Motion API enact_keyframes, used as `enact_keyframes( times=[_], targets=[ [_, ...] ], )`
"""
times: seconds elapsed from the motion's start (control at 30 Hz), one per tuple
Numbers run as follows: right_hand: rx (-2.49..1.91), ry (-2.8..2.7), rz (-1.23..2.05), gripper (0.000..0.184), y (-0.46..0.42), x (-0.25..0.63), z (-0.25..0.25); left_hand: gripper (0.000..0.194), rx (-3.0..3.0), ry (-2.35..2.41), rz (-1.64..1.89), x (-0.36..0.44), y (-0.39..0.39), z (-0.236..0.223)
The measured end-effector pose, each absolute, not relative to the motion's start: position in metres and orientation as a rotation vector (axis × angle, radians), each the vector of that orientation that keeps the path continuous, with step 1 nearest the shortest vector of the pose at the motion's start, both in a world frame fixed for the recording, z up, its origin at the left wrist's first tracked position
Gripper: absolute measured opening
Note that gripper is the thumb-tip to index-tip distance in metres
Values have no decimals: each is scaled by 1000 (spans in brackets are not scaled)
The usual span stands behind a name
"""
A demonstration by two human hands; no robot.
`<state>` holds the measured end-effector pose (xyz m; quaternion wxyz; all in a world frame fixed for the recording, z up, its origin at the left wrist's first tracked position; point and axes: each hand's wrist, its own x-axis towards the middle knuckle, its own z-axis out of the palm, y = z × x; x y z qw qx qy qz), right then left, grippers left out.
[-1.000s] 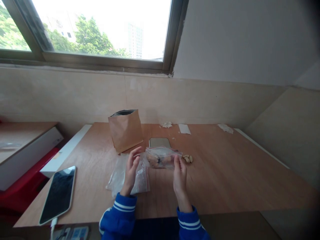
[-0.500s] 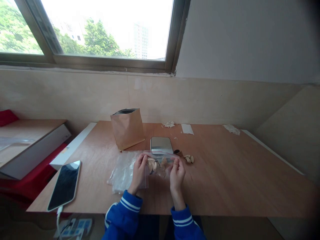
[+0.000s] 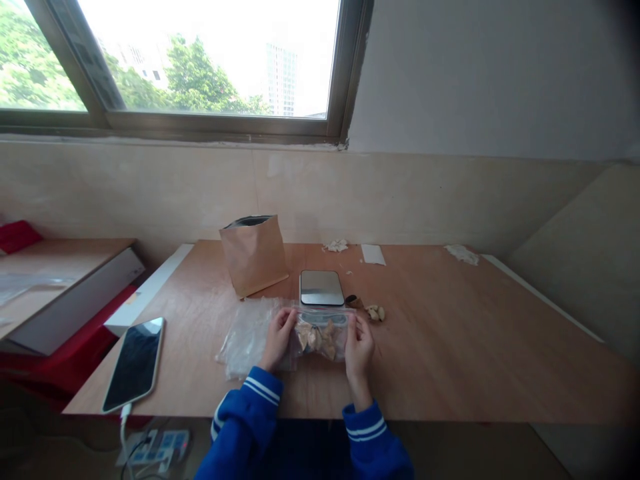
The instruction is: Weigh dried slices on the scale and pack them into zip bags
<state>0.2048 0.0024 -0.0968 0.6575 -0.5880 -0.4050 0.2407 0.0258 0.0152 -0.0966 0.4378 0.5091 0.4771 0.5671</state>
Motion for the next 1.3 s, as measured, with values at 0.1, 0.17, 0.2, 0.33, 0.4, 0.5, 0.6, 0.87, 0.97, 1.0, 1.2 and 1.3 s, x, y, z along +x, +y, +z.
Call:
enact_keyframes(
  times=[0.1, 0.17, 0.2, 0.33, 0.4, 0.5, 0.6, 0.87, 0.97, 1.0, 1.2, 1.3],
  targets=[
    [-1326, -954, 506, 57, 2, 207, -97, 37, 1258, 1220, 1432, 26, 13, -97],
    [-1345, -992, 446, 54, 2, 208, -98, 37, 1232, 1233, 1446, 25, 12, -97],
    [-1362, -1015, 406, 53, 1, 208, -98, 38, 1210, 1234, 1452, 25, 12, -96],
    [-1415, -1112, 275, 48, 1, 209, -100, 41, 1125, 1222, 1475, 25, 10, -93],
    [-1425, -1123, 264, 48, 1, 210, -102, 42, 1118, 1227, 1479, 25, 9, -90],
    [-1417, -1101, 285, 48, 2, 211, -104, 44, 1135, 1248, 1485, 24, 7, -88],
    [-1387, -1098, 311, 45, 4, 212, -105, 44, 1186, 1292, 1474, 22, 6, -90],
    [-1349, -1080, 238, 37, 4, 212, -103, 37, 1391, 1487, 1421, 23, 7, -100],
    [-1329, -1065, 240, 36, 3, 210, -101, 34, 1419, 1492, 1402, 24, 6, -99],
    [-1326, -1065, 246, 36, 2, 210, -101, 34, 1421, 1488, 1404, 25, 6, -98],
    [-1352, -1074, 280, 38, 2, 210, -104, 33, 1419, 1462, 1433, 25, 5, -95],
    [-1358, -1072, 303, 40, 2, 210, -105, 34, 1430, 1430, 1422, 25, 5, -96]
  ],
)
